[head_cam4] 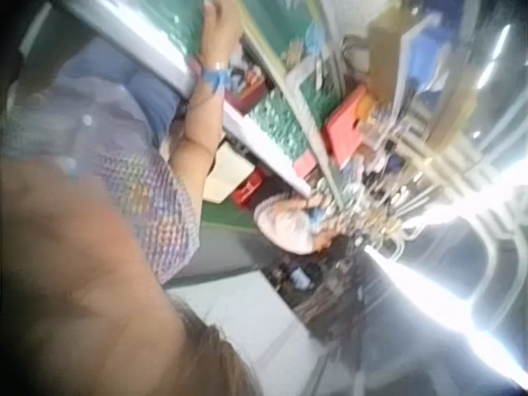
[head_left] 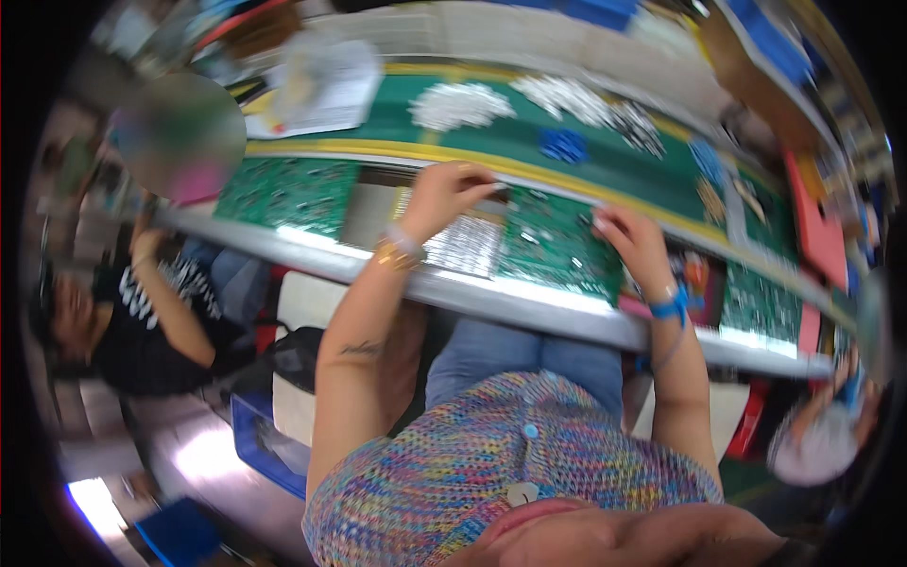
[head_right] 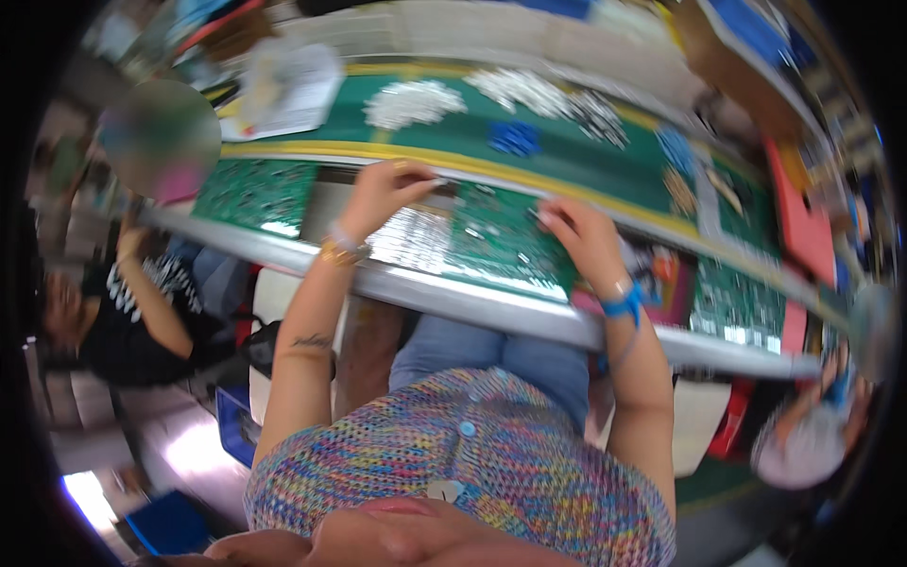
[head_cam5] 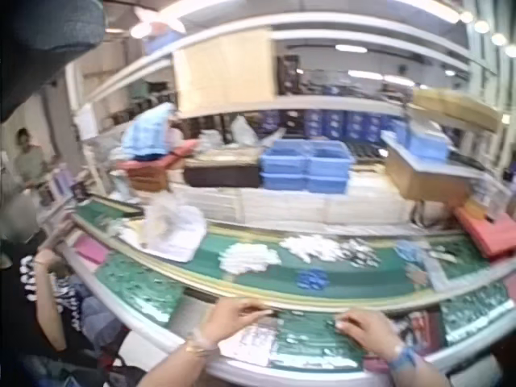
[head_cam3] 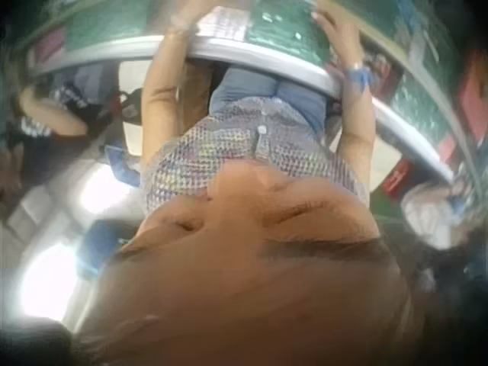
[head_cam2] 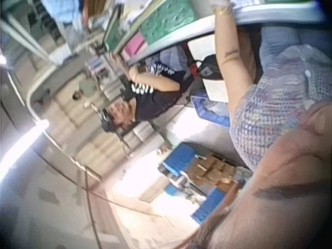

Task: Placing small electronic components onto a printed circuit board.

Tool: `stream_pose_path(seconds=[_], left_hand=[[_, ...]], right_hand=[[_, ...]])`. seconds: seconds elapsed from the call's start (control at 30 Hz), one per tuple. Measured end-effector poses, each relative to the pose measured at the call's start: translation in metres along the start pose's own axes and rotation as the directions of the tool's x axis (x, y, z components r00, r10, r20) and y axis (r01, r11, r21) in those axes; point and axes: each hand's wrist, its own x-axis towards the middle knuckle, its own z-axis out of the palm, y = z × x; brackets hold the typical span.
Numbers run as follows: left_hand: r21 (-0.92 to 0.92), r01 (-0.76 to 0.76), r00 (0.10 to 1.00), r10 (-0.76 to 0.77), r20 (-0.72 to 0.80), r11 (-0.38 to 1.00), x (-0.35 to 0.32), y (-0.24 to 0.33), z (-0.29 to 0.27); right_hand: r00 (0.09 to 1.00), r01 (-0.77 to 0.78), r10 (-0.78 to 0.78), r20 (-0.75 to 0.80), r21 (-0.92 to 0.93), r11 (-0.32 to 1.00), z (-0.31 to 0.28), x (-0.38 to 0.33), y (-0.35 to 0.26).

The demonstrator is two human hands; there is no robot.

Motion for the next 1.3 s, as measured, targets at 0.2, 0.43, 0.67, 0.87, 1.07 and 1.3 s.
stream_pose_path(seconds=[0.2,0.43,0.67,0.87,1.07,1.3], left_hand=[[0.014,0.023,0.990,-0.025,0.140,1.000,-0.025,0.004,0.033],[0.244,-0.269,0.963,0.257,0.079,0.932,-0.018,0.015,0.038],[0.290,-0.358,0.934,0.340,0.111,0.888,-0.018,0.006,0.046],[0.363,-0.438,0.898,0.417,0.139,0.822,-0.013,0.010,0.048],[0.366,-0.436,0.899,0.414,0.141,0.822,-0.016,0.010,0.044],[0.304,-0.266,0.955,0.292,-0.045,0.915,-0.021,0.006,0.038]], right_hand=[[0.999,-0.031,0.027,-0.019,-0.225,0.974,-0.012,0.007,0.007],[0.998,-0.045,0.039,-0.039,-0.176,0.983,-0.008,-0.001,0.007],[0.993,-0.023,-0.001,-0.116,-0.199,0.980,-0.003,-0.001,0.001],[0.999,-0.048,0.041,-0.033,-0.274,0.961,-0.006,-0.001,-0.006],[0.944,0.305,-0.330,0.023,-0.447,0.841,0.001,-0.006,-0.006],[0.890,0.420,-0.448,0.080,-0.523,0.742,0.020,-0.003,-0.004]])
